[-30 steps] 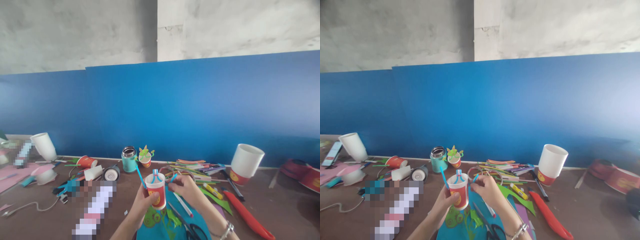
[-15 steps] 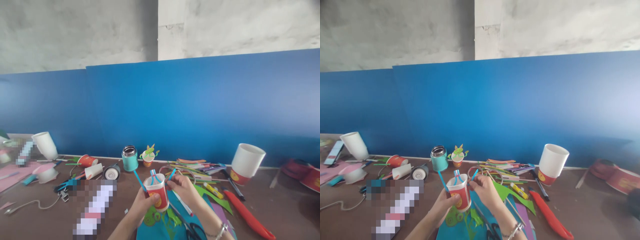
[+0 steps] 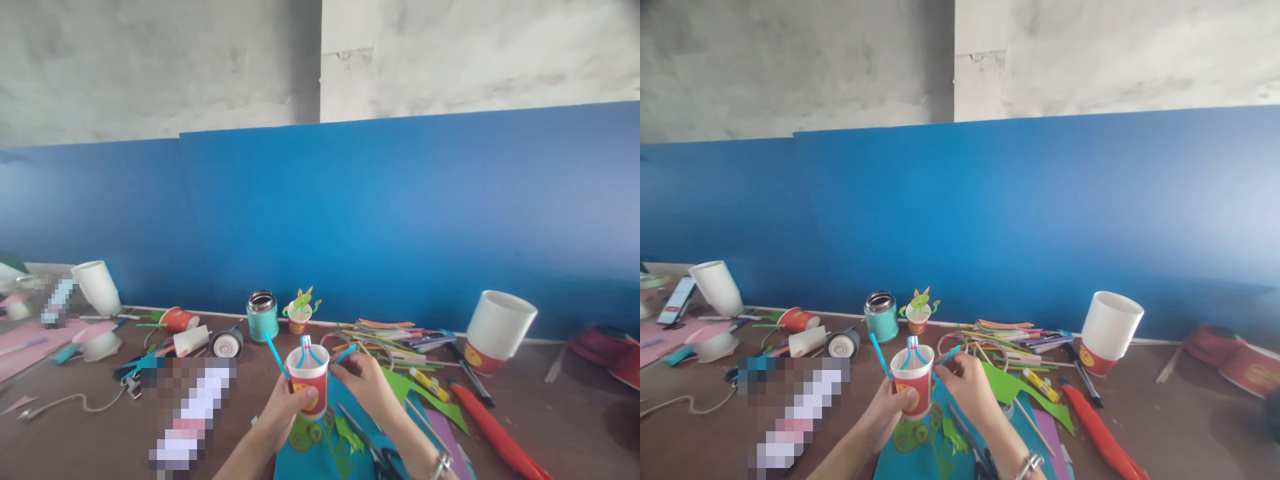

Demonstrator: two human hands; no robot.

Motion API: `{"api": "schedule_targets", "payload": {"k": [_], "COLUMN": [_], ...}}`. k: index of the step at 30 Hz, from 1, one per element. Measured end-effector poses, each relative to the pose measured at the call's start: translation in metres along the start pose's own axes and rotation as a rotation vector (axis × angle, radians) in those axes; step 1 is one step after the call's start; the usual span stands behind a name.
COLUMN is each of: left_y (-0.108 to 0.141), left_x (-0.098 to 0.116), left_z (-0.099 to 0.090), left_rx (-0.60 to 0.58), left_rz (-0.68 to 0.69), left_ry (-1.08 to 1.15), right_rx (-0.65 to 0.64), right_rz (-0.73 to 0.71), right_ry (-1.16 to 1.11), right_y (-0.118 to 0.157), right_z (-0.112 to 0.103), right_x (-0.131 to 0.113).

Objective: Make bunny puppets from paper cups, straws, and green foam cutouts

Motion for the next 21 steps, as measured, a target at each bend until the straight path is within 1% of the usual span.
{"api": "schedule_targets", "payload": {"k": [3, 6, 8, 10, 13, 18, 21], "left_y": [0.001, 0.002, 0.002, 0.003, 0.004, 0.002, -0.001], "left_x": [-0.008, -0.016, -0.019, -0.018, -0.013, -0.004, -0.002], "left_z": [-0.003, -0.004, -0.004, -0.005, -0.006, -0.006, -0.002], "left_rx": [-0.046, -0.099, -0.115, -0.114, -0.122, -0.139, -0.132], "left_rz": [-0.035, -0.088, -0.108, -0.112, -0.122, -0.122, -0.072], "left_ry": [-0.024, -0.021, -0.001, 0.013, -0.005, -0.047, -0.069], "right_rx": [-0.017, -0.097, -0.128, -0.105, -0.074, -0.145, -0.159], "right_rz": [0.006, 0.022, 0.03, 0.009, -0.012, 0.041, 0.019], "right_ry": [0.006, -0.129, -0.196, -0.178, -0.128, -0.212, -0.229], "right_y": [0.001, 0.005, 0.007, 0.008, 0.007, 0.007, 0.011], "right_z": [0.002, 0.011, 0.017, 0.019, 0.015, 0.004, 0.007], "right_x": [-0.001, -0.003, -0.004, -0.006, -0.007, -0.005, -0.007]}}
Point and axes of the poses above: each hand's wrist, its own y-axis away from the middle knuckle, its own z-axis out of the palm, x = y × z, the point moved 6 cm from there along -y, towards the middle knuckle, and after that the axes turned 7 degrees about y, right-handed, at the moved point
